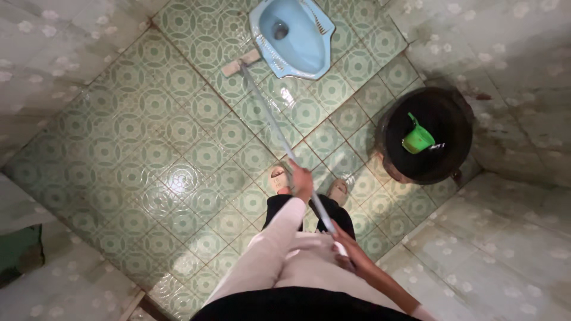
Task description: The person pours water from a bucket onto a tiled floor and a squat toilet using a scoop, then uses a squeegee to scrub the tiles and push the water away.
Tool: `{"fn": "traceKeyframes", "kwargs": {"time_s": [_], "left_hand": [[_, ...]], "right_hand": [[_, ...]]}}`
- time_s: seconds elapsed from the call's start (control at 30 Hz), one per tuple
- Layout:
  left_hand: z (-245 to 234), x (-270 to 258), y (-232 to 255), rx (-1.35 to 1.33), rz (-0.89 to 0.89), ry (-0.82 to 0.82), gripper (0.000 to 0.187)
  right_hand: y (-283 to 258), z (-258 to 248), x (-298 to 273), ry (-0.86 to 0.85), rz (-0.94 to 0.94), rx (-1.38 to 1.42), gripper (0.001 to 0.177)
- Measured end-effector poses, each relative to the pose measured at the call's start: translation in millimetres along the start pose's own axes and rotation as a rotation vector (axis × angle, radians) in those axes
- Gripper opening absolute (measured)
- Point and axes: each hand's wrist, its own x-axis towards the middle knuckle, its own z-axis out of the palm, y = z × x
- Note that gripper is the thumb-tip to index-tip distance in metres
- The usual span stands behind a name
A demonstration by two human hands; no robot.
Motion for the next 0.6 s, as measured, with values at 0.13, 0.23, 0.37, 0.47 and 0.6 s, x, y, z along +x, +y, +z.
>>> {"fn": "traceKeyframes", "kwargs": {"time_s": [0.13, 0.23, 0.37, 0.47, 0.6], "left_hand": [[11, 16, 15, -0.100, 0.064, 0.029, 0.085], [-21, 100, 47, -0.215, 0.432, 0.165, 0.086], [-85, 222, 107, 0.056, 0.341, 0.097, 0.088], [-117, 274, 126, -0.020, 0.260, 0.063, 0.088], [-90, 249, 101, -0.068, 0.284, 0.083, 0.089]], "right_hand": [[-19, -15, 9, -0.035, 0.032, 0.021, 0.068], [-72, -1, 87, -0.063, -0.069, -0.055, 0.067], [-167, 64, 189, -0.262, -0.277, 0.012, 0.064], [-218, 105, 193, -0.244, -0.215, 0.060, 0.062], [-217, 91, 153, -0.273, -0.242, 0.056, 0.062]]}}
